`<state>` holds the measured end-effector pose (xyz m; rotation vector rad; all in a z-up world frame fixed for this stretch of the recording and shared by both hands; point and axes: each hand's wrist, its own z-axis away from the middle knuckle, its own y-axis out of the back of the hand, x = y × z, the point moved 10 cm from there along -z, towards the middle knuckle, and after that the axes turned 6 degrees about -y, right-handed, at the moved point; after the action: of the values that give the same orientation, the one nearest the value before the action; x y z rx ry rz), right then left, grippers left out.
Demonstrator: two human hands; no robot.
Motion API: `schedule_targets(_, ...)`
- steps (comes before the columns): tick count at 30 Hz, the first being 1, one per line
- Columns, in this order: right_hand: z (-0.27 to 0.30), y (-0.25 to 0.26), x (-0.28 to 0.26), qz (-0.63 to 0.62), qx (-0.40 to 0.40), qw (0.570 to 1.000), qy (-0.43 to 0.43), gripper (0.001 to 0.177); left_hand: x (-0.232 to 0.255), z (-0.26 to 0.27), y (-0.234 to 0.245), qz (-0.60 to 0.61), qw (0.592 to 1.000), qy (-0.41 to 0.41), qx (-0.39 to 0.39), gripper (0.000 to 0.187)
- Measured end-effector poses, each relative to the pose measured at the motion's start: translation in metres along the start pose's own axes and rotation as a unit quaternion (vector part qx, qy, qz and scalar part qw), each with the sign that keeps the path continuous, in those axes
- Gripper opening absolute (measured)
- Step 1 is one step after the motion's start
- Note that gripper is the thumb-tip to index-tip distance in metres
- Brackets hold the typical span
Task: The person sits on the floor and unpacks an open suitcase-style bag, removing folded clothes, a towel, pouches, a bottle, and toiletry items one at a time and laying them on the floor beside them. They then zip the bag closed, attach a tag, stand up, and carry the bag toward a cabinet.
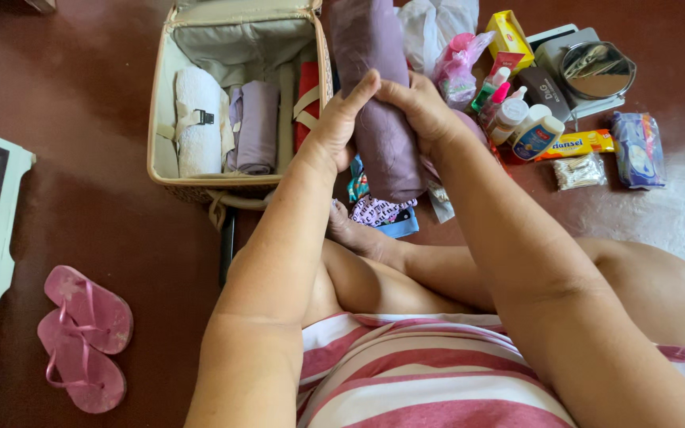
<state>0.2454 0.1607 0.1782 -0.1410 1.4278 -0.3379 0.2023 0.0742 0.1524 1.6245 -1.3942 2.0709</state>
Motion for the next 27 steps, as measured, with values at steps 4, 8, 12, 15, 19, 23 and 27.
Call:
schedule_targets(4,0.002,-0.006,0.018,-0.007,-0.027,0.999,-0.019,0.070,-0.020,0.002,0.014,0.079,0.995,0.062,0.030,0.099)
schedule_targets(8,0.006,-0.014,0.024,-0.012,-0.063,0.998,0.005,0.087,-0.026,0.000,0.026,0.080,0.994,0.040,0.069,0.089)
schedule_targets(12,0.010,-0.011,0.042,-0.051,-0.048,0.996,-0.060,0.089,-0.018,0.000,0.038,0.047,0.991,-0.039,0.122,0.080)
schedule_targets(15,0.014,-0.012,0.044,-0.052,-0.075,0.994,-0.059,0.088,-0.019,0.001,0.042,0.047,0.988,-0.043,0.138,0.078)
schedule_targets(19,0.021,-0.009,0.049,-0.040,-0.080,0.995,-0.051,0.078,-0.010,-0.001,0.044,-0.058,0.986,-0.098,0.121,0.073)
schedule_targets(23,0.017,-0.002,0.057,-0.061,-0.051,0.993,-0.085,0.052,-0.011,-0.008,0.065,-0.219,0.970,-0.029,0.102,0.067)
schedule_targets(27,-0.006,0.004,0.062,-0.099,0.003,0.990,-0.098,0.035,0.012,0.001,0.118,-0.474,0.875,0.002,0.103,0.060)
